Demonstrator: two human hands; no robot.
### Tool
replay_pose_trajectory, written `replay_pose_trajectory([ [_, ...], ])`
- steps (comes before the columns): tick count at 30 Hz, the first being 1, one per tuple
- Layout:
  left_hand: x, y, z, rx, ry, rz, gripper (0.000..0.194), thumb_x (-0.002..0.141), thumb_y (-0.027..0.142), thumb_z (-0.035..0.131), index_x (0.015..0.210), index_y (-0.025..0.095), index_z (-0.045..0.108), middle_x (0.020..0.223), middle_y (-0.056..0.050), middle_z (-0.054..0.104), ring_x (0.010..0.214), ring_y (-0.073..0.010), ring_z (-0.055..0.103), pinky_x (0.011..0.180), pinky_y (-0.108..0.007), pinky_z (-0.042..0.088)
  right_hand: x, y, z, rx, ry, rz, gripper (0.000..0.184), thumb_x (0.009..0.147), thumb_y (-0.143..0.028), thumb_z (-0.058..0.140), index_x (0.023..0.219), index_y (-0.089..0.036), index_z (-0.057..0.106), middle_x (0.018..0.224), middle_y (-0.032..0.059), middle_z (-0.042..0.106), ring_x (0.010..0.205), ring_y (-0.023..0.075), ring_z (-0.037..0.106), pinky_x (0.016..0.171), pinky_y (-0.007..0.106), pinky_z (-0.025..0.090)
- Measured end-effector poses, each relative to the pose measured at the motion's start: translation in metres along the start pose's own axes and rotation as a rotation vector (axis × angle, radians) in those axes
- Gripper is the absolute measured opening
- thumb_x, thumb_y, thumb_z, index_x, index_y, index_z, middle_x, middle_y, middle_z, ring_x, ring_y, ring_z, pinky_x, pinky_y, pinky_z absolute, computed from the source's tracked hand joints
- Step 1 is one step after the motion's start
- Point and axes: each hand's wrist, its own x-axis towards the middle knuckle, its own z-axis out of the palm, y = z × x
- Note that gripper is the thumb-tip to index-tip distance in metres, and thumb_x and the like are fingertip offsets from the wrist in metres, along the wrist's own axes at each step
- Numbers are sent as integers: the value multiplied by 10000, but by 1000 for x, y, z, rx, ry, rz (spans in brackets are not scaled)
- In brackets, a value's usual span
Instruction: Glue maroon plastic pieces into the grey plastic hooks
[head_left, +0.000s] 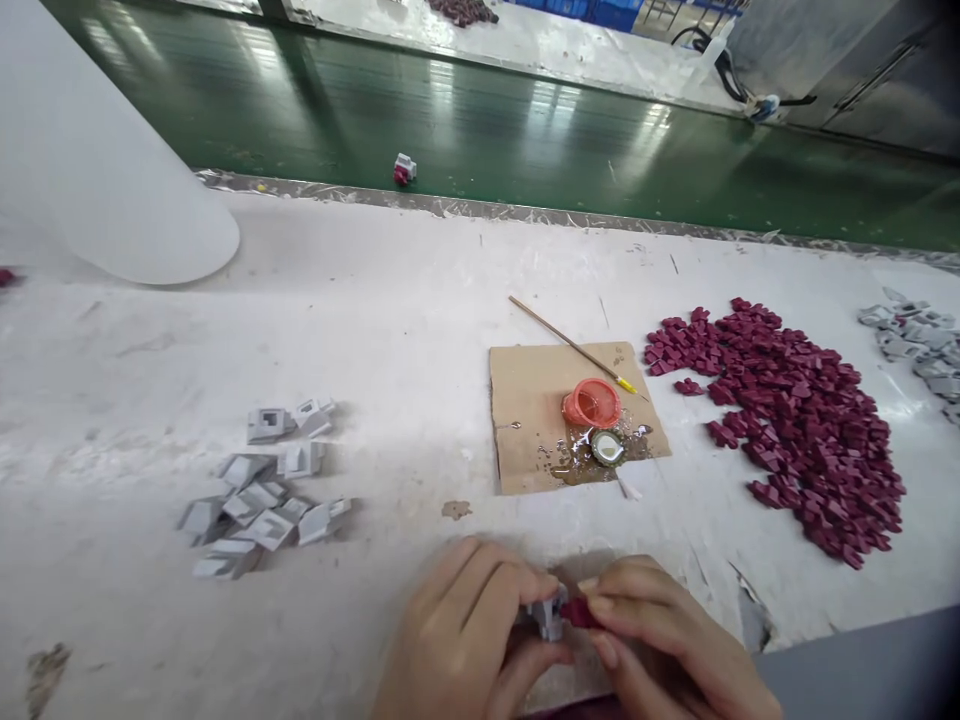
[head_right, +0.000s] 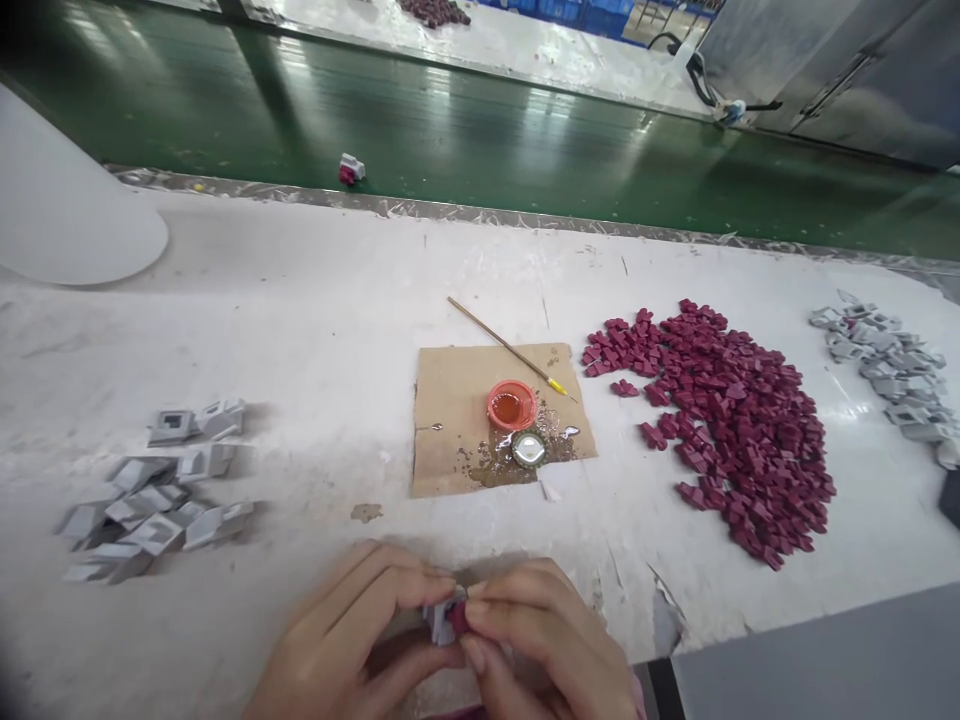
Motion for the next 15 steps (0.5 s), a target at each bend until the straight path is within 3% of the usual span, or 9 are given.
replay_pose_trajectory([
  [10,1,3,-4,16,-17,-18,75,994,287,560,1006,213,568,865,1,687,798,-159,640,721,-255,538,-3,1,1,-54,-111,-87,252,843,60,621,1028,-110,650,929,93,674,827,145,652,677,230,606],
  [15,4,-1,-1,96,-15,63,109,994,345,562,991,235,557,817,26,690,739,-136,668,671,-210,543,-8,5,4,-63,-101,-93,199,937,-25,566,1077,-161,605,980,77,657,888,137,662,737,221,601],
])
